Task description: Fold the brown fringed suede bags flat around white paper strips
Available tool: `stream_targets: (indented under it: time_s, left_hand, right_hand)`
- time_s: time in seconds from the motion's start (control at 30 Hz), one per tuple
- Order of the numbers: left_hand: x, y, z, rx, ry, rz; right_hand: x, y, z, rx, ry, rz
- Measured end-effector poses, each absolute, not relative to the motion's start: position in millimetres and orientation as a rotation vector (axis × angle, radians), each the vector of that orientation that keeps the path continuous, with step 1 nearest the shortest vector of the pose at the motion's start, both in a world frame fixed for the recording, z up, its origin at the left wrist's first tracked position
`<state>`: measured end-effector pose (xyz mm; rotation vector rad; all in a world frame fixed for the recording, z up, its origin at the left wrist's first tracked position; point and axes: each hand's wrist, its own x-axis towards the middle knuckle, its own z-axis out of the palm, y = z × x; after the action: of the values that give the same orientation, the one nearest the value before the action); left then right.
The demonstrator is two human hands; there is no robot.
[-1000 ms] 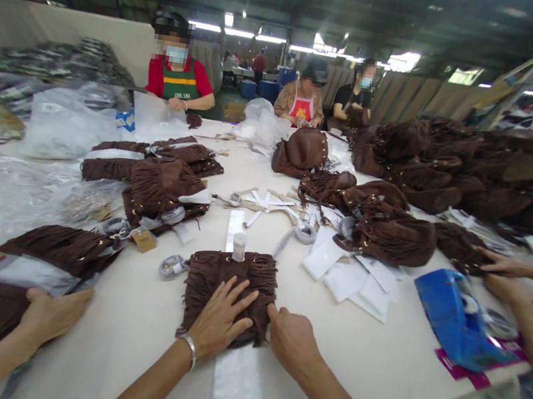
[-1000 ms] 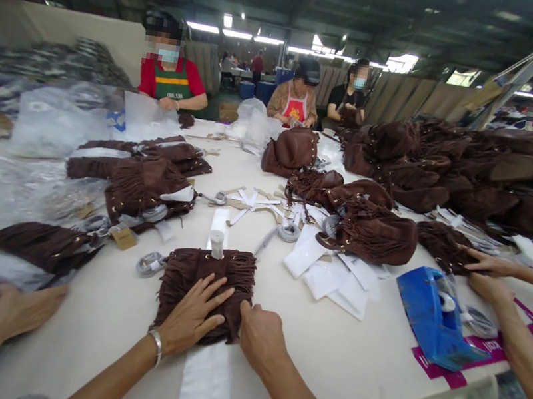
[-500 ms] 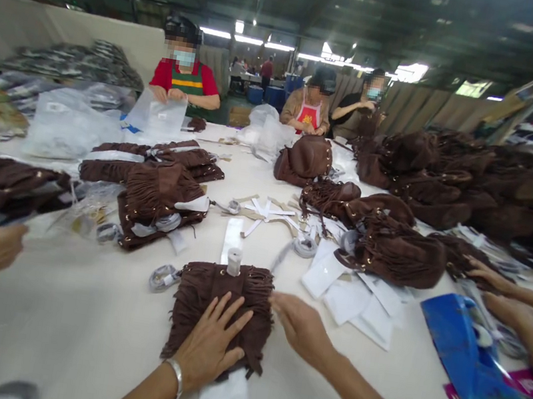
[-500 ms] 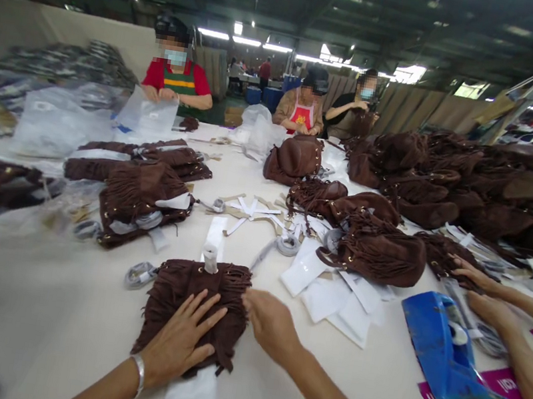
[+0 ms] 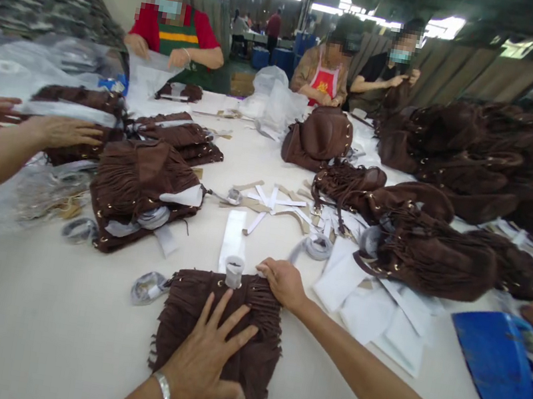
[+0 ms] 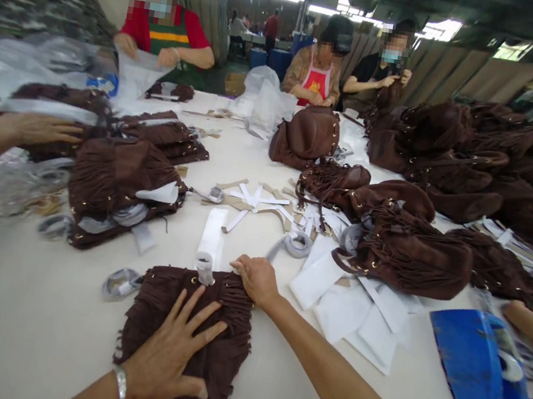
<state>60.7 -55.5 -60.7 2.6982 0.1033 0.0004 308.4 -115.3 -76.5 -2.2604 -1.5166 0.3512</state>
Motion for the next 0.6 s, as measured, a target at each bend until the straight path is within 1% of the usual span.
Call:
stream_targets:
  time_s: [0.13, 0.23, 0.43, 0.6]
  left_hand:
    - [61.3, -54.9, -66.0, 2.66, 0.091, -0.017]
    - [61.5, -54.7, -67.6, 2.64, 0.097, -0.042]
    - [56.3, -54.9, -67.3, 2.646, 0.15, -0.066]
    - [58.8, -61.8, -60.9, 2.634, 0.244, -0.049]
  right_hand:
    - [321.6, -102.2, -81.4, -2.201, -1.502, 0.483]
    - [330.0, -95.8, -86.5, -2.179, -1.563, 0.514]
    - [344.3, -88.3, -90.9, -2.183, -1.822, 0.454]
    - [328.8, -85.7, -68.4, -2.195, -1.954, 0.322]
